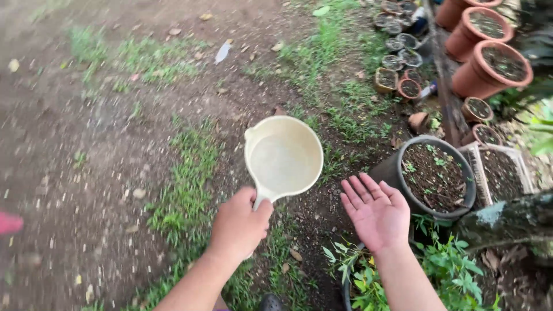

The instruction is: Watering various potted plants in an outdoor garden using a plastic dipper.

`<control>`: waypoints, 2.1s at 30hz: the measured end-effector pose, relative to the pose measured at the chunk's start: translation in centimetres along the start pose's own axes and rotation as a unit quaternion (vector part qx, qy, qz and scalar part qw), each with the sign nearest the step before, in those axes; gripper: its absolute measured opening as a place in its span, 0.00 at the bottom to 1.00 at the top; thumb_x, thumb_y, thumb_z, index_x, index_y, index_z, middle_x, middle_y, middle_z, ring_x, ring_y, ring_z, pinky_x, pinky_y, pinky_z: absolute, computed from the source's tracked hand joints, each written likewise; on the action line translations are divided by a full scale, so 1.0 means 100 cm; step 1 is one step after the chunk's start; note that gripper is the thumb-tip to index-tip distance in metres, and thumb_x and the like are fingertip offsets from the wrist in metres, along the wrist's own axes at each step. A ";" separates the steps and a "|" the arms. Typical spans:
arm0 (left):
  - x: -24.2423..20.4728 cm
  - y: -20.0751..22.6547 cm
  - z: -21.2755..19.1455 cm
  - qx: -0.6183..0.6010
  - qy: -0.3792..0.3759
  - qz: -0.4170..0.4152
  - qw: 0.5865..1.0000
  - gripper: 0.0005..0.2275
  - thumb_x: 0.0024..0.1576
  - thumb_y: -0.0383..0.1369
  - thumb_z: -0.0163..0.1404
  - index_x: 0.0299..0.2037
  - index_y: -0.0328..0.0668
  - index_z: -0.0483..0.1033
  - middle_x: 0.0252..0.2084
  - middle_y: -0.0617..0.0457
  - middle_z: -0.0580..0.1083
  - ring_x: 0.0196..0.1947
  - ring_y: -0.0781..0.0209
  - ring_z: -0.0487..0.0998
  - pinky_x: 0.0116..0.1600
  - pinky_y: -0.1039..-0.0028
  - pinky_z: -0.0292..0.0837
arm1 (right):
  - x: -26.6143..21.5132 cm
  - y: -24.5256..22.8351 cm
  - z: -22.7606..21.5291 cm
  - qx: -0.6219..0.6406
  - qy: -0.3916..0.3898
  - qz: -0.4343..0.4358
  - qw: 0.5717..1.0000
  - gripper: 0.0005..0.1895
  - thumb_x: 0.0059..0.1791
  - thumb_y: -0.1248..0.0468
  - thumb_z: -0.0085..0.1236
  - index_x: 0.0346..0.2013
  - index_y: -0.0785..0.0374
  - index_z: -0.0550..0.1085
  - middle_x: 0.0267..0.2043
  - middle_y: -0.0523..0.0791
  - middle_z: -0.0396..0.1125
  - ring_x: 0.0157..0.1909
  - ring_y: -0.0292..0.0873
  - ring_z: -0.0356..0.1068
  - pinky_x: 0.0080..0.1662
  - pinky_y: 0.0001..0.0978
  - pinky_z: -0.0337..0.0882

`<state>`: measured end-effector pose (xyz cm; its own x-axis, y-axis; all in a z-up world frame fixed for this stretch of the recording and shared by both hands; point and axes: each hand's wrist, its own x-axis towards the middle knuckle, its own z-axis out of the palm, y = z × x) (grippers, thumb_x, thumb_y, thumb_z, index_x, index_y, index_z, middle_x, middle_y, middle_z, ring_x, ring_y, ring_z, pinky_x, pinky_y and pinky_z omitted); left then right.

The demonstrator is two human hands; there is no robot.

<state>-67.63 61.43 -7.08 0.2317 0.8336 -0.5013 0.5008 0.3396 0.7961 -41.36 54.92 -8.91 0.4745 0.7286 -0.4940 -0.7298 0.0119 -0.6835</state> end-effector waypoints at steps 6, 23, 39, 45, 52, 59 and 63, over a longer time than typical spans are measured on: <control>0.075 0.014 -0.031 -0.047 -0.048 0.027 0.997 0.10 0.56 0.36 0.51 0.35 0.35 0.77 0.22 0.48 0.79 0.19 0.61 0.80 0.29 0.69 0.78 | 0.014 0.005 0.053 0.067 0.089 -0.036 0.993 0.34 0.50 0.53 0.36 0.68 0.69 0.60 0.70 0.57 0.58 0.71 0.60 0.60 0.67 0.58 0.60; 0.197 0.166 -0.074 0.049 -0.147 0.093 0.983 0.09 0.59 0.34 0.49 0.38 0.35 0.76 0.27 0.48 0.79 0.22 0.62 0.80 0.32 0.69 0.79 | 0.070 -0.052 0.117 0.153 0.071 -0.183 0.969 0.35 0.49 0.49 0.40 0.67 0.66 0.63 0.69 0.52 0.61 0.70 0.57 0.62 0.67 0.51 0.60; 0.328 0.235 -0.032 0.044 -0.091 0.076 0.992 0.09 0.58 0.34 0.50 0.38 0.34 0.77 0.25 0.47 0.78 0.21 0.61 0.79 0.30 0.70 0.76 | 0.230 -0.129 0.097 0.139 0.072 -0.146 0.977 0.33 0.50 0.50 0.41 0.65 0.65 0.63 0.67 0.52 0.62 0.68 0.57 0.63 0.66 0.51 0.62; 0.362 0.270 -0.013 0.044 -0.090 0.051 0.994 0.09 0.58 0.34 0.50 0.39 0.34 0.76 0.25 0.47 0.79 0.21 0.62 0.79 0.31 0.70 0.76 | 0.275 -0.177 0.091 0.103 0.098 -0.117 0.983 0.34 0.49 0.49 0.39 0.66 0.65 0.64 0.67 0.52 0.63 0.69 0.57 0.63 0.66 0.51 0.62; 0.427 0.303 0.019 0.053 -0.120 0.068 0.989 0.10 0.58 0.34 0.50 0.38 0.32 0.76 0.25 0.48 0.78 0.21 0.62 0.79 0.29 0.70 0.76 | 0.312 -0.211 0.102 0.143 0.110 -0.158 0.971 0.32 0.50 0.49 0.40 0.64 0.66 0.64 0.67 0.52 0.63 0.69 0.57 0.63 0.66 0.52 0.61; 0.519 0.369 0.072 0.085 -0.184 0.080 0.976 0.10 0.58 0.34 0.51 0.37 0.31 0.76 0.25 0.47 0.78 0.20 0.61 0.78 0.29 0.70 0.76 | 0.357 -0.231 0.087 0.194 0.206 -0.184 0.941 0.30 0.50 0.50 0.39 0.61 0.64 0.66 0.63 0.52 0.65 0.66 0.57 0.65 0.63 0.50 0.64; 0.578 0.421 0.106 0.137 -0.242 0.114 0.954 0.12 0.59 0.38 0.53 0.37 0.32 0.77 0.25 0.48 0.78 0.21 0.62 0.78 0.29 0.71 0.75 | 0.382 -0.239 0.084 0.217 0.252 -0.230 0.914 0.29 0.51 0.50 0.38 0.61 0.65 0.66 0.61 0.52 0.66 0.64 0.56 0.66 0.61 0.49 0.65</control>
<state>-24.35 119.27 -6.12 0.6854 0.5511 -0.4759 0.5754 -0.0095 0.8178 -9.91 88.27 -6.90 0.8667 0.1706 -0.4688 -0.4712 0.5884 -0.6571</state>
